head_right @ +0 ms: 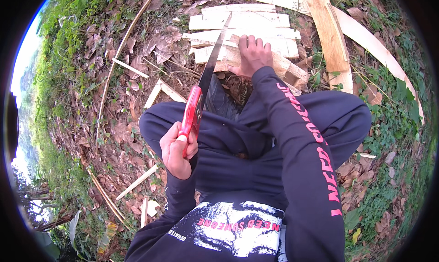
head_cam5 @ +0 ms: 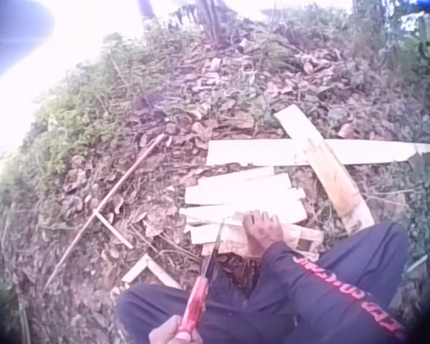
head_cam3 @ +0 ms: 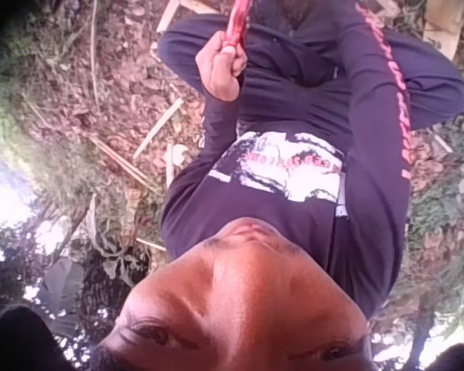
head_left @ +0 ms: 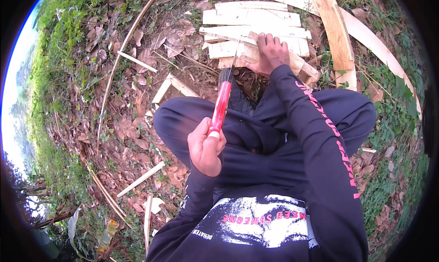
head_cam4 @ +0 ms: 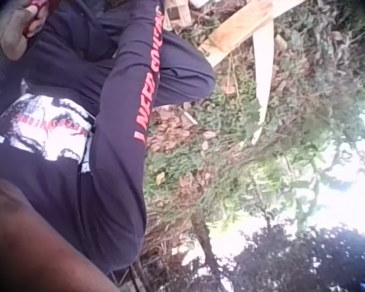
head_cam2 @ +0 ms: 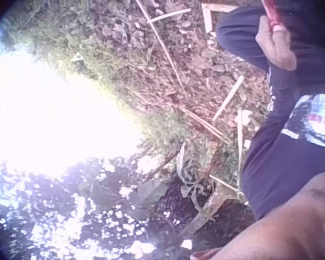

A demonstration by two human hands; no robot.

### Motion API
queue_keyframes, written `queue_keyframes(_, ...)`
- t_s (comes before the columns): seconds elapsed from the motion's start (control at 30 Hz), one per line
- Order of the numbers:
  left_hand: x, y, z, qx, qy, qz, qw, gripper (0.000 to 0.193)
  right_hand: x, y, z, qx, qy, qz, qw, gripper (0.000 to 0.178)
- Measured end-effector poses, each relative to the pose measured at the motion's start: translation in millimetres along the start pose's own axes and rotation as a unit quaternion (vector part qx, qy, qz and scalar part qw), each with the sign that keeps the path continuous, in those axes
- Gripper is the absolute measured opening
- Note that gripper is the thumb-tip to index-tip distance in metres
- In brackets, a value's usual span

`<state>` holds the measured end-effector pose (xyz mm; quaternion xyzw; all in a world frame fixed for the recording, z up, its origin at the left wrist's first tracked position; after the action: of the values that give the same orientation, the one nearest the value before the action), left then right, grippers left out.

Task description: The person sits on the ground and uses a red hand saw to cut a piece of light-colored wood into smaller sections. They hold the wood with one hand and saw with the other, then inspect the cut pieces.

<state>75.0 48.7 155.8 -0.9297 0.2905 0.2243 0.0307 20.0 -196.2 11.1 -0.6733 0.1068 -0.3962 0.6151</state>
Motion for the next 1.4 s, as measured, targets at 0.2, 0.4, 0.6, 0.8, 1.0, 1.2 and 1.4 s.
queue_keyframes(0.2, 36, 27, 10, 0.028, 0.046, 0.022, 0.998, 0.017, -5, -2, 3, 0.010, 0.006, 0.000, 1.000, 0.092)
queue_keyframes(0.4, 7, 2, 0, -0.018, 0.001, 0.004, 1.000, 0.014, 3, -1, 2, -0.007, 0.005, 0.007, 1.000, 0.090)
queue_keyframes(0.6, 9, 5, -8, 0.014, 0.034, -0.004, 0.999, 0.015, 1, 0, 1, -0.015, 0.019, -0.001, 1.000, 0.089)
queue_keyframes(0.8, 37, -5, -6, -0.003, 0.021, 0.031, 0.999, 0.019, 11, -2, 6, -0.026, 0.069, 0.039, 0.996, 0.090)
queue_keyframes(1.0, 14, -7, 13, -0.038, -0.027, 0.034, 0.998, 0.019, 11, -2, -13, 0.113, 0.083, 0.032, 0.990, 0.068)
queue_keyframes(1.2, -17, 8, 30, 0.012, 0.051, 0.035, 0.998, 0.015, 31, 11, -19, 0.069, 0.335, 0.191, 0.920, 0.051)
queue_keyframes(1.4, -15, -5, 31, -0.021, 0.015, 0.002, 1.000, 0.018, 34, 14, -13, 0.027, 0.337, 0.068, 0.939, 0.047)
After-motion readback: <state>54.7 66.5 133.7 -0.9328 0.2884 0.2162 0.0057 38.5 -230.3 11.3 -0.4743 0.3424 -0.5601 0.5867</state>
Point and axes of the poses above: each hand's wrist, its own x-axis towards the middle knuckle, its own y-axis out of the palm, z = x × y, the point moved 6 cm from there along x, towards the middle knuckle, and after that the axes turned 14 degrees about -z, right-handed, at the moved point
